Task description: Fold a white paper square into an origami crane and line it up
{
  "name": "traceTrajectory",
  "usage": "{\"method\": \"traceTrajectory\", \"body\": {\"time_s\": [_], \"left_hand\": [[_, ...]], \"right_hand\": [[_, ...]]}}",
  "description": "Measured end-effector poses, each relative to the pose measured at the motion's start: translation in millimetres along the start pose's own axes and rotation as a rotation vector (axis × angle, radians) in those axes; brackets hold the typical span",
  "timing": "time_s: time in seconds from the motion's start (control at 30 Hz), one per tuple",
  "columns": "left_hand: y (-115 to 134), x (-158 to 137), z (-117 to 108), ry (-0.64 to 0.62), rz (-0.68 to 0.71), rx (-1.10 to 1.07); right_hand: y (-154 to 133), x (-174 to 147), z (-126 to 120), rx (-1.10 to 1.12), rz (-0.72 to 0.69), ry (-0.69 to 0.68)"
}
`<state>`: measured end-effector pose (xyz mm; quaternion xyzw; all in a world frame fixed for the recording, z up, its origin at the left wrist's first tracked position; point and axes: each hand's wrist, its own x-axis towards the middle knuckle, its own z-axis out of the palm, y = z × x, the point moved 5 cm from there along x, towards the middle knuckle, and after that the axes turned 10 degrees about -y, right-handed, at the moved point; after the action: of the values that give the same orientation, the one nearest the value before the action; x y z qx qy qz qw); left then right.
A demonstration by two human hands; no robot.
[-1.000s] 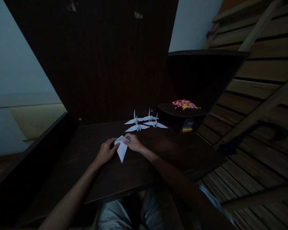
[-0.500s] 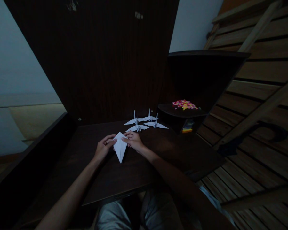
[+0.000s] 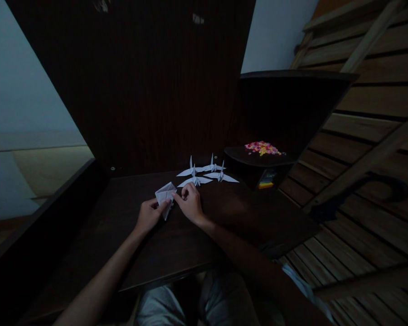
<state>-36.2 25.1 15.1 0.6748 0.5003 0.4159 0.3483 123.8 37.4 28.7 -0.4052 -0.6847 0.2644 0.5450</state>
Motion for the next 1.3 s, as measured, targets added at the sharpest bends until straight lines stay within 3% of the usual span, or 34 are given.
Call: {"method": "traceTrajectory", "body": {"time_s": [0.1, 0.2, 0.3, 0.47, 0.67, 0.77, 0.9, 1.0, 1.07, 1.3], "left_hand": [[7, -5, -3, 0.079, 0.142, 0.222], [13, -10, -2, 0.119, 0.301, 0.361], [17, -13, 1, 0.116, 0.394, 0.435], [22, -14, 11, 0.058, 0.414, 0.5], [25, -13, 12, -0.003, 0.332, 0.433], [23, -11, 3, 0.127, 0.247, 0.315], [5, -5, -10, 0.29, -0.004, 0.018], [-10, 1, -3, 0.149, -0.168, -0.273], [-13, 4, 3, 0.046, -0.2, -0.387], [-19, 6, 5, 0.014, -0.242, -0.558]], "right_hand": [[-14, -5, 10, 0.011, -0.102, -0.169], [-16, -9, 19, 0.142, -0.113, -0.273], [-7, -10, 24, 0.242, -0.024, -0.28], [16, -5, 29, 0.38, 0.149, -0.272], [38, 1, 31, 0.669, 0.359, -0.238], [41, 1, 29, 0.76, 0.444, -0.223], [41, -2, 30, 0.793, 0.522, -0.216], [41, -3, 34, 0.806, 0.556, -0.247], [41, -4, 35, 0.795, 0.571, -0.273], [41, -3, 33, 0.729, 0.618, -0.329]]}}
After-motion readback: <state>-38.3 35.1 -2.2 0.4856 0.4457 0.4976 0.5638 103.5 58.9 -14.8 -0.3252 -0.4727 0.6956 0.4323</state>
